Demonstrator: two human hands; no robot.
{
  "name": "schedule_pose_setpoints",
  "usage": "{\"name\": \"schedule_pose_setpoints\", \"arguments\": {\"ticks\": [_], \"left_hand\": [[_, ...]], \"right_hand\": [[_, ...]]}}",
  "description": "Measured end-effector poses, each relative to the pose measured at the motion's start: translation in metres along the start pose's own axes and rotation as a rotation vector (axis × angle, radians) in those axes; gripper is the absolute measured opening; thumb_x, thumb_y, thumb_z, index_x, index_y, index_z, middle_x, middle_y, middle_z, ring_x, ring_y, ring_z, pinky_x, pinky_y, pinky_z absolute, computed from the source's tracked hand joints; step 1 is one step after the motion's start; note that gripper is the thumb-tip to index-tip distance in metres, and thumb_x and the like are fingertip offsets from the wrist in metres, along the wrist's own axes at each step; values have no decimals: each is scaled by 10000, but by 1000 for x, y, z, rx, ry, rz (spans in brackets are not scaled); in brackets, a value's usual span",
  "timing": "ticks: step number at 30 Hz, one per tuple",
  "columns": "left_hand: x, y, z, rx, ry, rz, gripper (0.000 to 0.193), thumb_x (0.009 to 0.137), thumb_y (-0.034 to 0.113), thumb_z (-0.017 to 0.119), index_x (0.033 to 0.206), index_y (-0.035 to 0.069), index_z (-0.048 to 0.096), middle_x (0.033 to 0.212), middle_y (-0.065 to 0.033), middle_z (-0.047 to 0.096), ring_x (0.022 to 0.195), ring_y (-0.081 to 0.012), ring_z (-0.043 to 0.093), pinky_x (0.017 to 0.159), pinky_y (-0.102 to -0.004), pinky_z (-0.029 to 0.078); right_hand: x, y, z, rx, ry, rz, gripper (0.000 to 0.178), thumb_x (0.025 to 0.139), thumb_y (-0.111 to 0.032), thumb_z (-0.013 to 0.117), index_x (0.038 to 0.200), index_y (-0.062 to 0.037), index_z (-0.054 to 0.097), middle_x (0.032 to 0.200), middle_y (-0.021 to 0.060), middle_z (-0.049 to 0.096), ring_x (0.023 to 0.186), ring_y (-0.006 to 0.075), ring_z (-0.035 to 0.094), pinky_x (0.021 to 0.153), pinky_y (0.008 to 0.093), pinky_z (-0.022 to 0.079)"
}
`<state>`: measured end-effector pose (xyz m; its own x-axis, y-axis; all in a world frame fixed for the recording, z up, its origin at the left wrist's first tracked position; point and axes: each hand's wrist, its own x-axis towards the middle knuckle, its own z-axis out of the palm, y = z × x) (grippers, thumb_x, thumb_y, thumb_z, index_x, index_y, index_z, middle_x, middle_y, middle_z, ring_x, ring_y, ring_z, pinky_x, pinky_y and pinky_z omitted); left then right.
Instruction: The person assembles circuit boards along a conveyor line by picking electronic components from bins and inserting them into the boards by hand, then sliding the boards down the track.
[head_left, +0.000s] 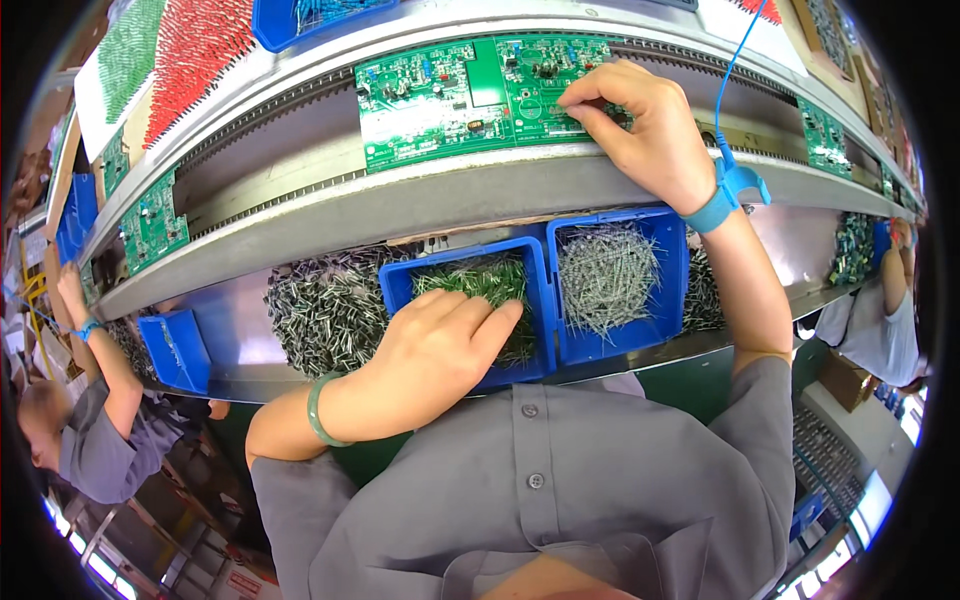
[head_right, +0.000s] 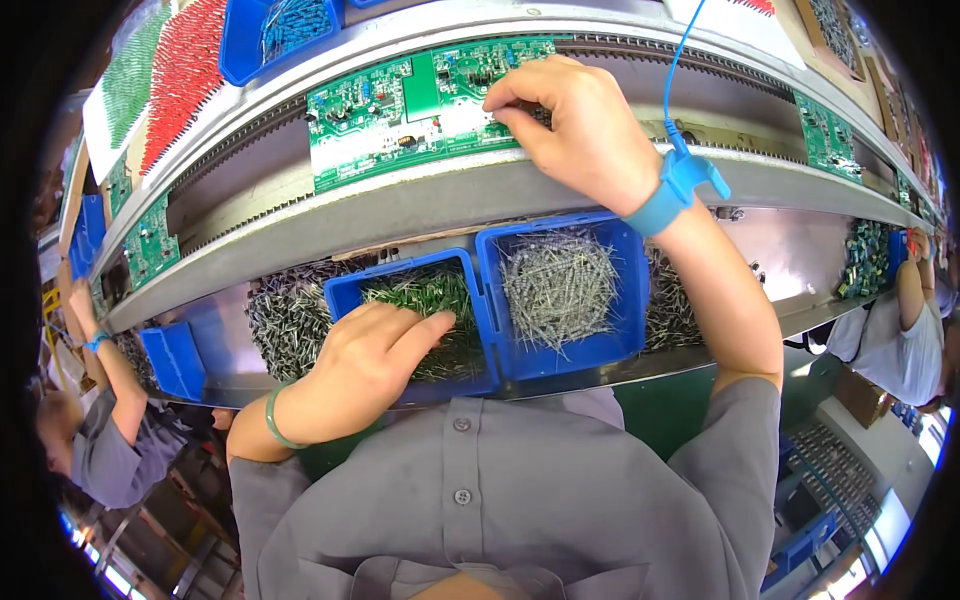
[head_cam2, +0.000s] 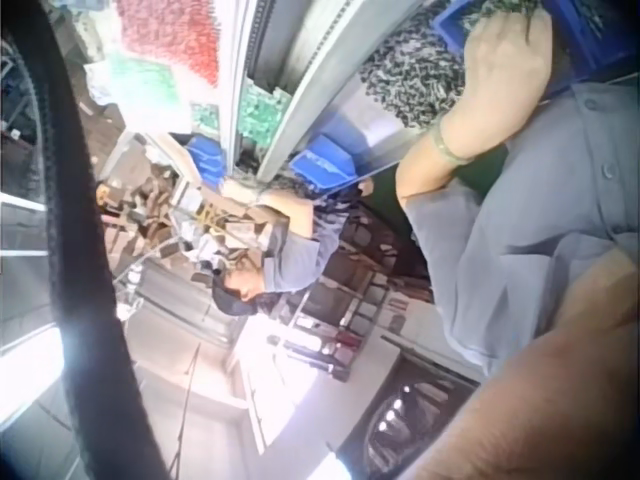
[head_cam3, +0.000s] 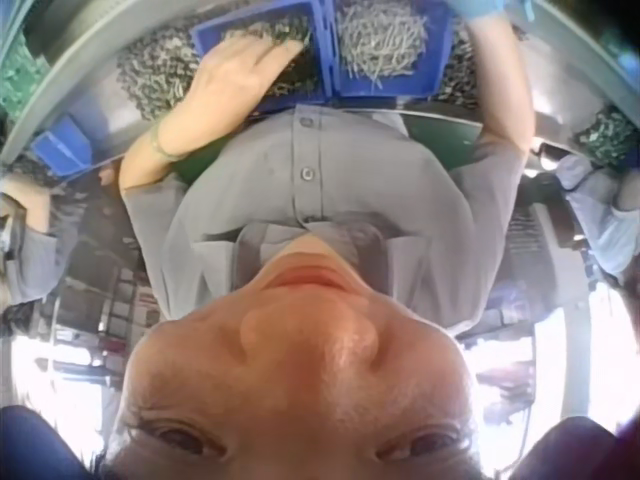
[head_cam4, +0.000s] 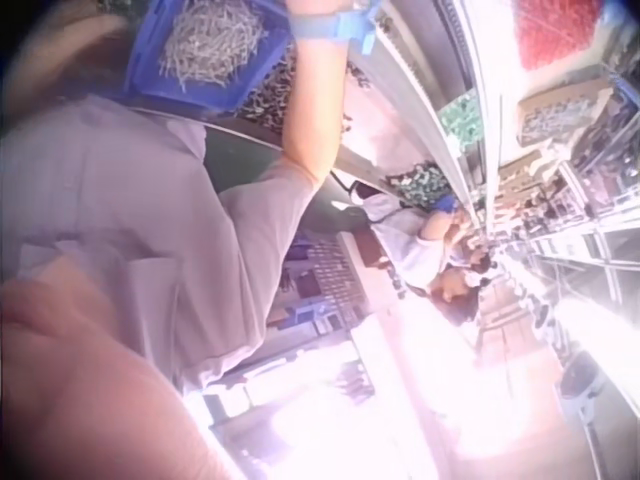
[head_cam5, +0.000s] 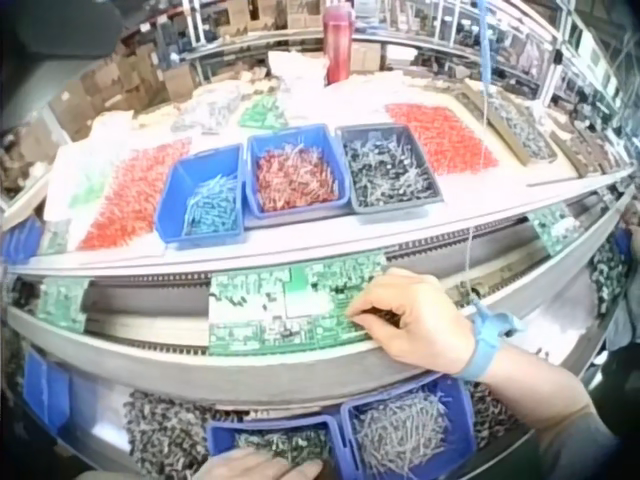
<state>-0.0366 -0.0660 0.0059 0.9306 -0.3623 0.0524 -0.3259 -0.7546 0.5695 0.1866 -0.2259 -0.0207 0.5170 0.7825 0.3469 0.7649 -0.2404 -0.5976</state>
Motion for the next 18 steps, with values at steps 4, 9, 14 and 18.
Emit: {"name": "schedule_pose_setpoints", "arguments": {"ticks": [4,9,14,18], "left_hand": [[-2,-5,1,-46,58,33,213,686,31,630,897,3,627,760,-77,590,664,-247,581,619,-341,477],[0,-7,1,-79,95,43,193,668,10,654,861,10,638,797,-84,585,704,-244,590,618,-340,471],[5,-12,-12,-24,218,27,248,640,-51,655,881,8,638,841,-101,573,742,-254,583,629,-341,476],[22,-38,-37,11,335,-97,156,744,-67,626,884,2,629,891,-124,598,798,-294,607,683,-345,495]], "right_hand": [[1,0,-3,-7,-26,-22,104,765,28,647,861,-11,655,812,111,644,783,258,616,714,326,487],[1,1,2,-12,-35,-21,110,759,25,650,859,-21,659,799,102,629,770,257,597,700,329,476],[6,-3,4,-166,-39,-133,118,739,6,668,852,-31,668,827,97,595,824,275,557,735,353,454],[6,-19,-4,-283,-91,-95,173,719,-9,673,891,-22,656,844,101,566,833,307,528,743,365,441]]}}
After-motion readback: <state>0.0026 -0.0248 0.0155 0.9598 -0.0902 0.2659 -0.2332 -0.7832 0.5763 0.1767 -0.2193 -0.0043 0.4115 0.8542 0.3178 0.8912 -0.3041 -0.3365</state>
